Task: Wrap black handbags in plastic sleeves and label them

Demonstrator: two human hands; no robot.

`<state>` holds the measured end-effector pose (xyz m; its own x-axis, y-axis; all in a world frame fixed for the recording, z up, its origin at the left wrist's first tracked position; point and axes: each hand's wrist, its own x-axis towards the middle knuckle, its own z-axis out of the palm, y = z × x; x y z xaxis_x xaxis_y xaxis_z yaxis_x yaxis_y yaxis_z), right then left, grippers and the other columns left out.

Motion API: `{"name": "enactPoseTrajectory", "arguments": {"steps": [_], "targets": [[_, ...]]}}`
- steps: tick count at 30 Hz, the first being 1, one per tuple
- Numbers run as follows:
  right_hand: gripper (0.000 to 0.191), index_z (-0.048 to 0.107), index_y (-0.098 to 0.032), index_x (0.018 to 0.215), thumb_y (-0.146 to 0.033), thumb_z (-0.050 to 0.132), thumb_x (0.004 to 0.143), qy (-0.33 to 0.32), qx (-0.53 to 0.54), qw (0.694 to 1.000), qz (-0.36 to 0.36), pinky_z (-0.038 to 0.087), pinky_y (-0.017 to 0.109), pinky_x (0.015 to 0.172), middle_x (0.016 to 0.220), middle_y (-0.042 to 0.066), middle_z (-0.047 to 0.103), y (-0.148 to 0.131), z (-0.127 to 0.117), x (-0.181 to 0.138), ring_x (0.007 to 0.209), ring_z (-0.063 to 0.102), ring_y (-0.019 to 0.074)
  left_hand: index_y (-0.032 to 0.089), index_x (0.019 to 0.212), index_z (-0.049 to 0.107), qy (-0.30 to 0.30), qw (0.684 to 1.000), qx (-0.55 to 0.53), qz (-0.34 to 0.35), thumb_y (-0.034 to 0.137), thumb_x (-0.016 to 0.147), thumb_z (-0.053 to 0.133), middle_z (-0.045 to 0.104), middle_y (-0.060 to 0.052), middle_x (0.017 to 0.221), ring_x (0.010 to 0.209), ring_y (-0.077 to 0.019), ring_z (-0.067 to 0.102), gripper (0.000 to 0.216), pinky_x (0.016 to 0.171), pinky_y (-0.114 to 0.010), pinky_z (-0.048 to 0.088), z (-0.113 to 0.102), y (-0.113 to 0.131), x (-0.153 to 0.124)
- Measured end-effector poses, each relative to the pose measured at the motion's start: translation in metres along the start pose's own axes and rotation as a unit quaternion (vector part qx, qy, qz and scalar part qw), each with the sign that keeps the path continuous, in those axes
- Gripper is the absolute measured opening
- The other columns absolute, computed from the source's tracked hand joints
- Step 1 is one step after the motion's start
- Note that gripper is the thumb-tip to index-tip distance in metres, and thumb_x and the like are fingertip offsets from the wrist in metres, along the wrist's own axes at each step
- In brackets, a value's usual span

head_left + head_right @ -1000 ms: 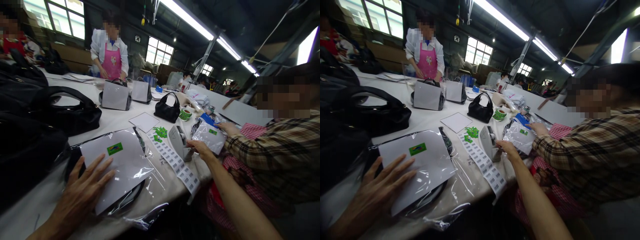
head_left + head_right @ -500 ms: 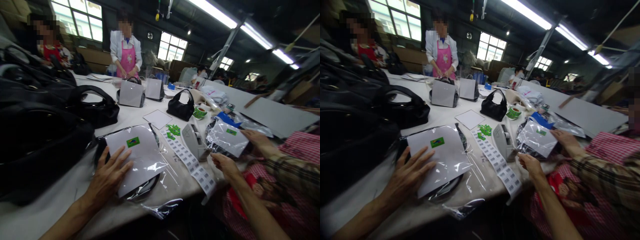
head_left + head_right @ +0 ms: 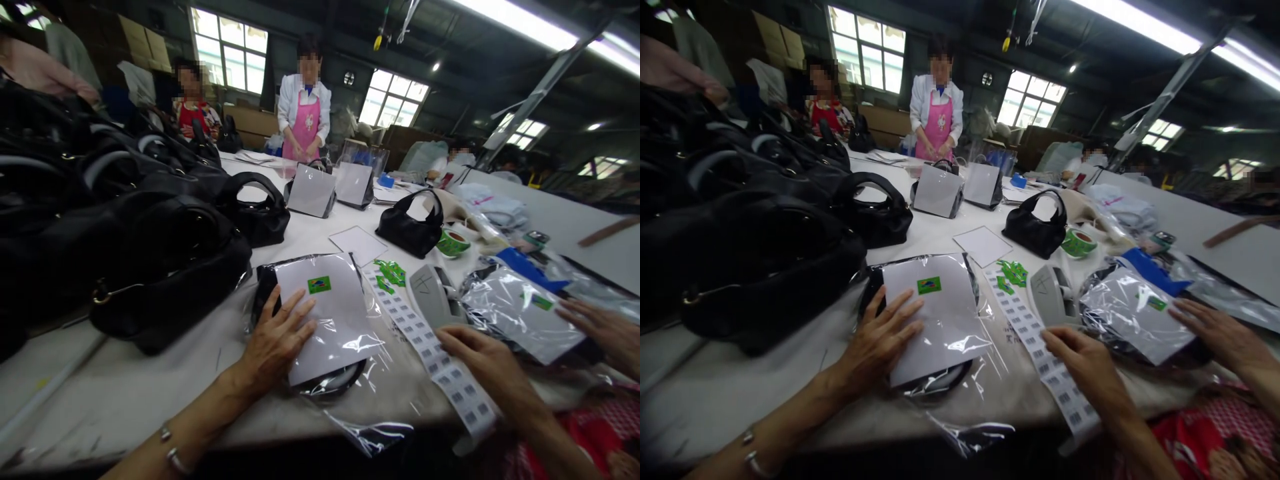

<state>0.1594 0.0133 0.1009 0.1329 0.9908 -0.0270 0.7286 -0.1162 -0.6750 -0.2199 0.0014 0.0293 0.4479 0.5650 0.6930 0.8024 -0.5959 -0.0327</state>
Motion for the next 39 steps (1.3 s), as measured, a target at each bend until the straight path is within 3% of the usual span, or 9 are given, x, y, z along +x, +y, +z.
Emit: {"name": "enactPoseTrajectory", "arguments": {"steps": [4,8,13,19,22,26,29,33,39], "targets": [[0.023,0.074,-0.024,0.077,-0.043,0.064,0.082,-0.149,0.027,0.971,-0.186,0.05,0.028,0.073,0.077,0.0,0.074,-0.098,0.058,-0.006,0.076,0.067,0.0191,0.018,0.103,0.069,-0.004,1.0,-0.001,-0.005,0.014,0.093,0.054,0.064,-0.008,0.135,0.139,-0.0282,0.045,0.019,0.124,-0.058,0.01,-0.002,0.001,0.001],[0.016,0.074,-0.022,0.075,-0.03,0.064,0.084,-0.213,-0.029,0.94,-0.264,0.044,0.026,0.064,0.071,-0.001,0.073,-0.142,0.105,0.001,0.066,0.063,0.015,0.016,0.103,0.069,0.01,1.0,-0.001,-0.009,0.015,0.096,0.051,0.065,-0.008,0.134,0.137,-0.0273,0.048,0.019,0.125,-0.057,0.008,-0.001,0.003,0.001],[0.013,0.074,-0.023,0.077,-0.026,0.065,0.085,-0.215,-0.131,0.913,-0.321,0.037,0.024,0.059,0.07,-0.001,0.073,-0.152,0.127,0.013,0.061,0.06,0.0129,0.012,0.12,0.065,0.018,1.0,0.006,-0.003,0.016,0.098,0.05,0.065,-0.009,0.133,0.137,-0.0286,0.048,0.026,0.125,-0.058,0.01,0.003,0.002,0.0],[0.007,0.073,-0.023,0.08,-0.027,0.069,0.084,-0.225,-0.139,0.917,-0.297,0.037,0.024,0.057,0.068,-0.002,0.071,-0.153,0.118,0.015,0.061,0.062,0.0133,0.014,0.103,0.069,0.015,1.0,-0.007,-0.015,0.016,0.098,0.051,0.067,-0.008,0.132,0.136,-0.0291,0.049,0.018,0.124,-0.059,0.013,0.003,0.003,0.0],[0.009,0.072,-0.024,0.081,-0.028,0.067,0.087,-0.231,-0.161,0.904,-0.322,0.04,0.026,0.063,0.071,-0.002,0.073,-0.151,0.116,0.015,0.062,0.063,0.0137,0.014,0.102,0.069,0.019,1.0,-0.015,-0.017,0.015,0.098,0.052,0.067,-0.009,0.131,0.136,-0.0288,0.049,0.018,0.124,-0.059,0.015,0.003,0.004,0.0],[0.008,0.068,-0.021,0.085,-0.025,0.063,0.09,-0.179,-0.25,0.865,-0.395,0.04,0.031,0.071,0.076,0.001,0.074,-0.15,0.126,0.017,0.067,0.064,0.0173,0.014,0.106,0.069,0.02,1.0,-0.013,-0.013,0.014,0.097,0.052,0.066,-0.009,0.133,0.137,-0.0287,0.049,0.019,0.124,-0.06,0.015,0.003,0.003,0.0],[0.005,0.062,-0.019,0.09,-0.025,0.062,0.091,-0.133,-0.328,0.845,-0.401,0.038,0.032,0.067,0.08,0.007,0.074,-0.149,0.135,0.018,0.07,0.066,0.0216,0.014,0.107,0.068,0.015,1.0,-0.006,-0.009,0.015,0.098,0.052,0.065,-0.009,0.135,0.137,-0.029,0.049,0.019,0.124,-0.06,0.014,0.004,0.002,0.0],[0.013,0.059,-0.022,0.089,-0.031,0.067,0.089,-0.077,-0.389,0.839,-0.373,0.037,0.031,0.063,0.076,0.009,0.074,-0.152,0.14,0.014,0.067,0.066,0.0225,0.014,0.111,0.068,0.007,1.0,0.004,-0.006,0.015,0.098,0.053,0.064,-0.009,0.136,0.138,-0.0283,0.047,0.02,0.124,-0.06,0.014,0.004,0.002,-0.002],[0.027,0.06,-0.023,0.088,-0.042,0.078,0.081,-0.057,-0.412,0.844,-0.34,0.034,0.031,0.059,0.078,0.01,0.073,-0.158,0.133,0.018,0.07,0.064,0.0241,0.015,0.111,0.068,0.001,1.0,0.012,-0.01,0.015,0.096,0.054,0.064,-0.008,0.136,0.139,-0.0283,0.046,0.02,0.124,-0.059,0.014,0.004,0.004,-0.001]]}}
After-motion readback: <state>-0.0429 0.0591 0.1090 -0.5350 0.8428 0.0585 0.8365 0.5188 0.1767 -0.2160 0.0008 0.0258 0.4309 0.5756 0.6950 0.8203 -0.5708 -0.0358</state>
